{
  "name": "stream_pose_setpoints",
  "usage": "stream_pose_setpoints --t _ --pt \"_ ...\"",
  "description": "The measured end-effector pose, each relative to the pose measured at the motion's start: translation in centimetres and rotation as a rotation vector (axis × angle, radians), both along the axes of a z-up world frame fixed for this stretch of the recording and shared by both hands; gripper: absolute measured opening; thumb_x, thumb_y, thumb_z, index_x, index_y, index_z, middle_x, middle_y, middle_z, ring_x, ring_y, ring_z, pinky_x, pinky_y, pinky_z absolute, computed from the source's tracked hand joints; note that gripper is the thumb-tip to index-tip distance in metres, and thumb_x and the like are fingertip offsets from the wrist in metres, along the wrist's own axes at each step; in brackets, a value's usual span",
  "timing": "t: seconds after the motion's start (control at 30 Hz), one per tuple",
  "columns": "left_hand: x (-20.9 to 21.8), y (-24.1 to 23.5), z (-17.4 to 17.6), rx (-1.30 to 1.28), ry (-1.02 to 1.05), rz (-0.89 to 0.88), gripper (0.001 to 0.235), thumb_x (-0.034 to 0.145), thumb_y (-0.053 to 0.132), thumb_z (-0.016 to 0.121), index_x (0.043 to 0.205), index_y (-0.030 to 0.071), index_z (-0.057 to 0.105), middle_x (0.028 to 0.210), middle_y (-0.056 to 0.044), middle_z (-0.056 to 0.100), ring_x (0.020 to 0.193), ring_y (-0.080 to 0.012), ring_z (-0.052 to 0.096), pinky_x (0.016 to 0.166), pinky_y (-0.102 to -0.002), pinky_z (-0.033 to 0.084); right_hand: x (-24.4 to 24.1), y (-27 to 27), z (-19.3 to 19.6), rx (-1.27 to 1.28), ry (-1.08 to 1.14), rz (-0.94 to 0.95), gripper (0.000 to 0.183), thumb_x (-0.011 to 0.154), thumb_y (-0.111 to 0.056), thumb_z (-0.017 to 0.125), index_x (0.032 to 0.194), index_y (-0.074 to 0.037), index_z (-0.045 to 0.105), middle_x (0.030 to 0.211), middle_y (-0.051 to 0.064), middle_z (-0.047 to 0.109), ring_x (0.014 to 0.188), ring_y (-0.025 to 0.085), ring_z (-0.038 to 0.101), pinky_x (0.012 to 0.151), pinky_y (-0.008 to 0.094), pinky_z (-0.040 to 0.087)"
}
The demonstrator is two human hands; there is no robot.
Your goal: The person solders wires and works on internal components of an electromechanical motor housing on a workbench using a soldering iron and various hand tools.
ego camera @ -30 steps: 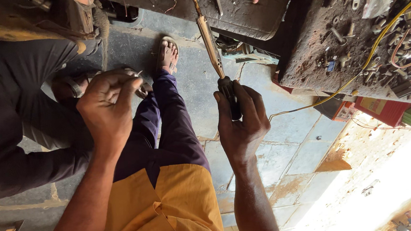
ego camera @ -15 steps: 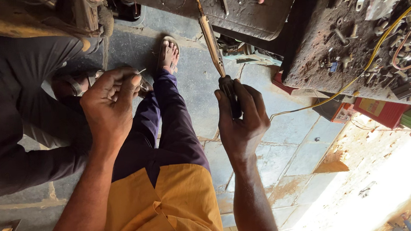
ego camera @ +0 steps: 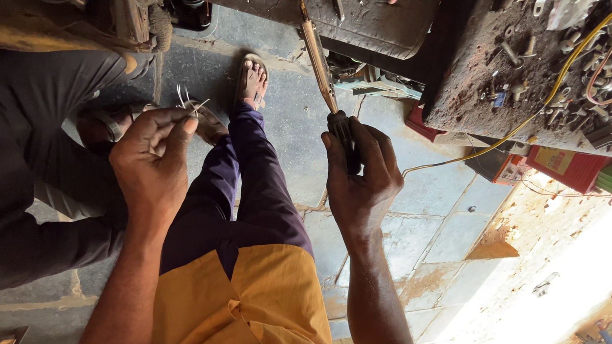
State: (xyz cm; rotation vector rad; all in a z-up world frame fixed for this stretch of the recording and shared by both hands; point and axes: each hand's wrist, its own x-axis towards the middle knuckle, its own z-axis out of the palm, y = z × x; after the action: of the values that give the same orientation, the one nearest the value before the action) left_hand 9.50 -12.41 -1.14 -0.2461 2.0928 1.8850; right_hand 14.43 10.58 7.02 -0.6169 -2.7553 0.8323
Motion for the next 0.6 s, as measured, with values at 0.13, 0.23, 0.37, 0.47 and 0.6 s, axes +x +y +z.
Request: stream_pose_setpoints --t 0.13,0.23,0.37,0.47,0.6 --pt "0.1 -0.2 0.0 0.018 0.018 0.003 0.010 0.107 0.003 0.072 0.115 -0.002 0.069 0.107 -0.010 0.075 0.096 -0.0119 0.072 0.080 -0.023 0.057 0.0 0.1 0.1 -0.024 0.009 0.001 0.030 0.094 -0.006 0.082 0.120 0.004 0.070 0.109 0.013 0.074 0.094 0.017 0.077 0.072 0.026 0.064" --pt "0.0 -0.1 0.3 0.063 0.047 0.022 0.012 0.107 0.004 0.072 0.116 -0.002 0.070 0.108 -0.010 0.075 0.097 -0.0122 0.073 0.084 -0.024 0.059 0.2 0.4 0.2 -0.050 0.021 0.007 0.028 0.097 -0.005 0.080 0.121 0.004 0.069 0.110 0.013 0.074 0.093 0.016 0.077 0.069 0.024 0.065" --pt "-0.8 -0.2 0.5 0.019 0.087 0.039 0.010 0.108 0.003 0.071 0.116 -0.001 0.070 0.107 -0.009 0.073 0.096 -0.0113 0.074 0.082 -0.024 0.062 1.1 0.6 0.5 -0.042 -0.001 0.008 0.028 0.097 -0.004 0.079 0.121 0.004 0.069 0.108 0.014 0.075 0.086 0.016 0.076 0.064 0.025 0.060" --pt "-2.0 -0.2 0.1 -0.026 0.188 0.056 0.006 0.109 0.001 0.071 0.115 0.001 0.071 0.107 -0.009 0.072 0.091 -0.0101 0.073 0.073 -0.023 0.063 1.8 0.8 0.5 0.008 0.034 0.092 0.029 0.098 -0.006 0.079 0.122 0.004 0.068 0.111 0.014 0.074 0.095 0.020 0.077 0.075 0.027 0.065" --pt "-3.3 -0.4 -0.1 -0.059 0.260 0.059 0.005 0.108 0.002 0.074 0.113 0.002 0.072 0.104 -0.008 0.072 0.081 -0.0075 0.070 0.063 -0.023 0.058 2.4 0.0 0.4 0.052 0.039 0.169 0.032 0.096 -0.006 0.080 0.123 0.004 0.067 0.114 0.016 0.072 0.101 0.024 0.078 0.081 0.030 0.064"
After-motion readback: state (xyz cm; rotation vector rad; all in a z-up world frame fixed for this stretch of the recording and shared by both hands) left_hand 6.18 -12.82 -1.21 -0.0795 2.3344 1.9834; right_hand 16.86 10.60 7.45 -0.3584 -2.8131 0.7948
